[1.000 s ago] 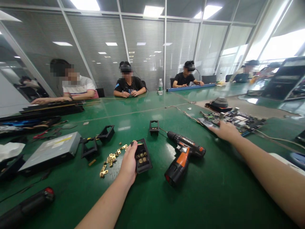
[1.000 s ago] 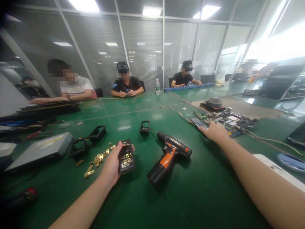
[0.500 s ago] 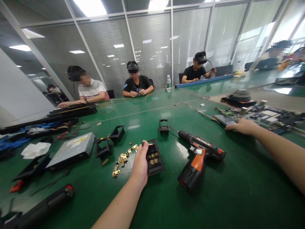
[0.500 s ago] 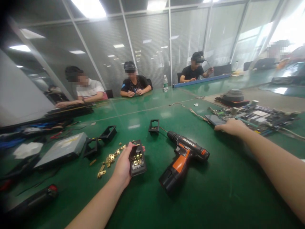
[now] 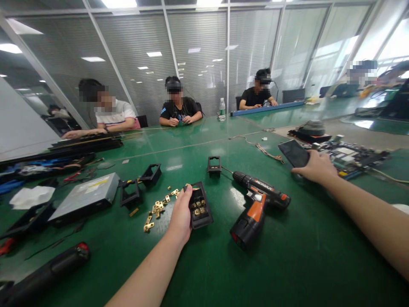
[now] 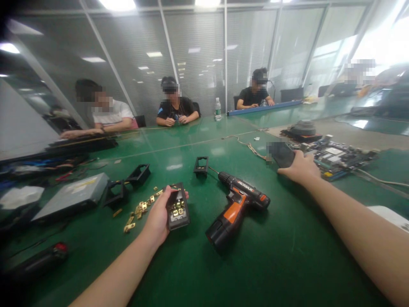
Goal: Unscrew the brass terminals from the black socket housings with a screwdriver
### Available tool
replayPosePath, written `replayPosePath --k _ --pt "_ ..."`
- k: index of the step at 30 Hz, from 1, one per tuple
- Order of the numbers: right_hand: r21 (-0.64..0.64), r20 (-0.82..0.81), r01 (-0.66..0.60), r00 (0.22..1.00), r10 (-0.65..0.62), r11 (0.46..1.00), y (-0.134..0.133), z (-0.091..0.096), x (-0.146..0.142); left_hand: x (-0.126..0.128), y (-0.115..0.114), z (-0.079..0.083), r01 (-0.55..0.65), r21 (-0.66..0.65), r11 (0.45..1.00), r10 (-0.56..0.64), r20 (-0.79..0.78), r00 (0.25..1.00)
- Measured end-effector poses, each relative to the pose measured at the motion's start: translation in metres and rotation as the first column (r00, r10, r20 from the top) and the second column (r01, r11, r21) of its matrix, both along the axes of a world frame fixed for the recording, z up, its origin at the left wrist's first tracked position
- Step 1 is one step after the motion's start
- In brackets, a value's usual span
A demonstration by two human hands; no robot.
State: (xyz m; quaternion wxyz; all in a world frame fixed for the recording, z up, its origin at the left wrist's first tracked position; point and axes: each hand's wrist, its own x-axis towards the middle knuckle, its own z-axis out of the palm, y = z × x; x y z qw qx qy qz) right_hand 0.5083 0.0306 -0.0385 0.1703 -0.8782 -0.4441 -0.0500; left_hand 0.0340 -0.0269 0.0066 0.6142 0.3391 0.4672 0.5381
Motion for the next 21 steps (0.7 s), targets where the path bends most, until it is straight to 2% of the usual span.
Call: replayPosePath --k 3,7,21 --pt "0.006 0.052 0.042 0.998 -0.042 0.999 -0.006 0.008 -0.014 0.0 0.0 0.001 -0.003 0.005 1.0 0.003 -0.002 1.0" --pt "0.0 0.082 0.037 0.996 -0.037 0.999 -0.009 0.013 -0.022 0.0 0.001 0.0 -0.002 0.014 1.0 0.002 0.0 1.0" --pt "0.018 0.085 0.002 0.996 -0.004 1.0 -0.004 0.009 -0.017 0.002 0.003 0.002 -0.017 -0.002 1.0 0.017 -0.027 0.999"
